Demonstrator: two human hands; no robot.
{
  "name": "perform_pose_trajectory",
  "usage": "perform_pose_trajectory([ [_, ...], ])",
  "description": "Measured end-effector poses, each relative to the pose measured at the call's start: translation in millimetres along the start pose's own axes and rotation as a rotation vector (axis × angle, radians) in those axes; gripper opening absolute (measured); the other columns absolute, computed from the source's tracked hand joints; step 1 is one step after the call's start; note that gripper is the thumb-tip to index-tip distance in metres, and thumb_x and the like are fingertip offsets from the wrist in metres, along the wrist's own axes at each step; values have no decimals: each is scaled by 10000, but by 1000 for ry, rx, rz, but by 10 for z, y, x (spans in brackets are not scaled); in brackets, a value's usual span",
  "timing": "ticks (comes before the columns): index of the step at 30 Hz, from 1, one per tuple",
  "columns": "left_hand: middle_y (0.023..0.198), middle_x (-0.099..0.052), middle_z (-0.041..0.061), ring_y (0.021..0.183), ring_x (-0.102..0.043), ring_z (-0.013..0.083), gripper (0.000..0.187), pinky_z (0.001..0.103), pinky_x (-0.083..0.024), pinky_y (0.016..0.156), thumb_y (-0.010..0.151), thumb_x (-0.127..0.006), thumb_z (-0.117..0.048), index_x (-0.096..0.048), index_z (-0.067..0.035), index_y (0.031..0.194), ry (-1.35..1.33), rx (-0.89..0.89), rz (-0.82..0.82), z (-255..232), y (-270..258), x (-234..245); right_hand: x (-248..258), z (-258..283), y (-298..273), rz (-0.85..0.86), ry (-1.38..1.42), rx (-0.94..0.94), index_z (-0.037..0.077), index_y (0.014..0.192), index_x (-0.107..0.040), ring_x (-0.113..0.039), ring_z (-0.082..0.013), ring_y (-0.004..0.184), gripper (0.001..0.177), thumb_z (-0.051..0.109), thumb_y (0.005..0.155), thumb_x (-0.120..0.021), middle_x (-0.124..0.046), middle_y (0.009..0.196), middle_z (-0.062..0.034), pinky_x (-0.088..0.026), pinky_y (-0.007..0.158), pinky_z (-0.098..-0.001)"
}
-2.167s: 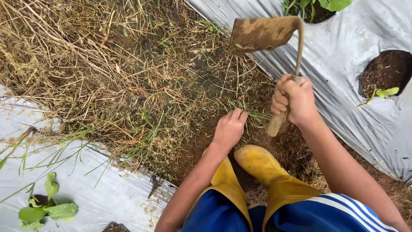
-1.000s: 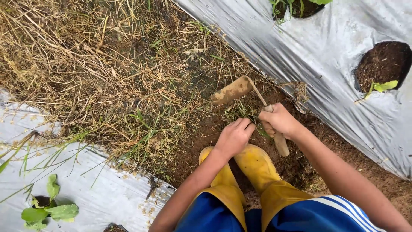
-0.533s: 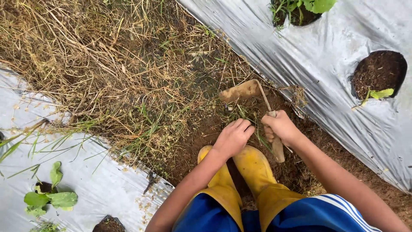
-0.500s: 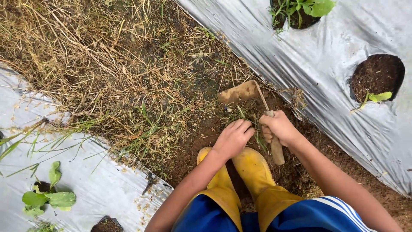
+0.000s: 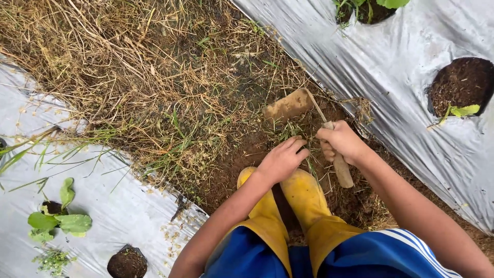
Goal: The person uses a small hand hoe to scrape and remove weeds and dry grass from the soil between rows of plants. They work along a strip of ground covered with white plastic mulch, clearing the area around small green seedlings.
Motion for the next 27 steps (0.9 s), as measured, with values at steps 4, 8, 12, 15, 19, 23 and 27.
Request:
perform_pose_trajectory([
  [4,1216,-619,114,1309,-571,314,205,419,-524,1071,960,-621,-114,-670,-128,1159,-20,5,-61,3,3,-80,-126,534,-114,-6,75,138,43,610,-511,-404,-134,325,260,36,864,-563,-371,444,-42,-393,298,-318],
  [8,1179,-617,108,1283,-581,316,179,423,-527,1065,980,-594,-125,-662,-130,1146,4,-20,-78,-11,-26,-81,-124,407,76,-4,79,199,59,619,-528,-442,-165,320,279,67,894,-571,-408,442,-62,-436,316,-342],
  [12,1166,-616,96,1275,-579,303,171,418,-540,1051,1000,-562,-134,-658,-139,1142,-1,-4,-24,15,-33,-281,21,38,50,130,-219,2,14,567,-534,-410,-179,351,313,42,873,-591,-415,434,-87,-410,343,-374],
  [15,1182,-623,91,1289,-581,304,237,426,-531,1069,960,-572,-66,-669,-149,1159,-13,-13,41,-142,-28,-72,94,267,-1,171,-189,-11,36,602,-534,-399,-152,318,340,75,922,-644,-423,433,-35,-394,322,-332],
  [19,1165,-620,98,1302,-575,319,252,436,-519,1086,943,-569,-35,-662,-142,1153,25,-35,34,-154,-21,-70,62,622,-70,122,-15,114,47,578,-498,-382,-141,324,319,51,884,-590,-353,447,-42,-389,331,-321],
  [23,1174,-623,84,1319,-560,303,288,426,-502,1109,913,-620,-53,-652,-155,1181,37,-40,77,-150,-34,-131,248,73,67,93,-27,69,55,583,-477,-385,-172,359,326,98,885,-588,-350,464,-61,-386,352,-370],
  [27,1175,-627,74,1281,-578,254,283,388,-534,1066,963,-574,-74,-647,-195,1208,9,-74,226,-183,-3,-183,476,-253,-153,35,38,-108,48,607,-470,-367,-145,325,283,76,861,-592,-340,444,-23,-369,316,-354],
])
Point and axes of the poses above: each hand's wrist, its own y-axis towards the middle knuckle, its own x-axis out of the back of the hand, z = x × y, the point moved 4 cm from there along y, towards the middle knuckle
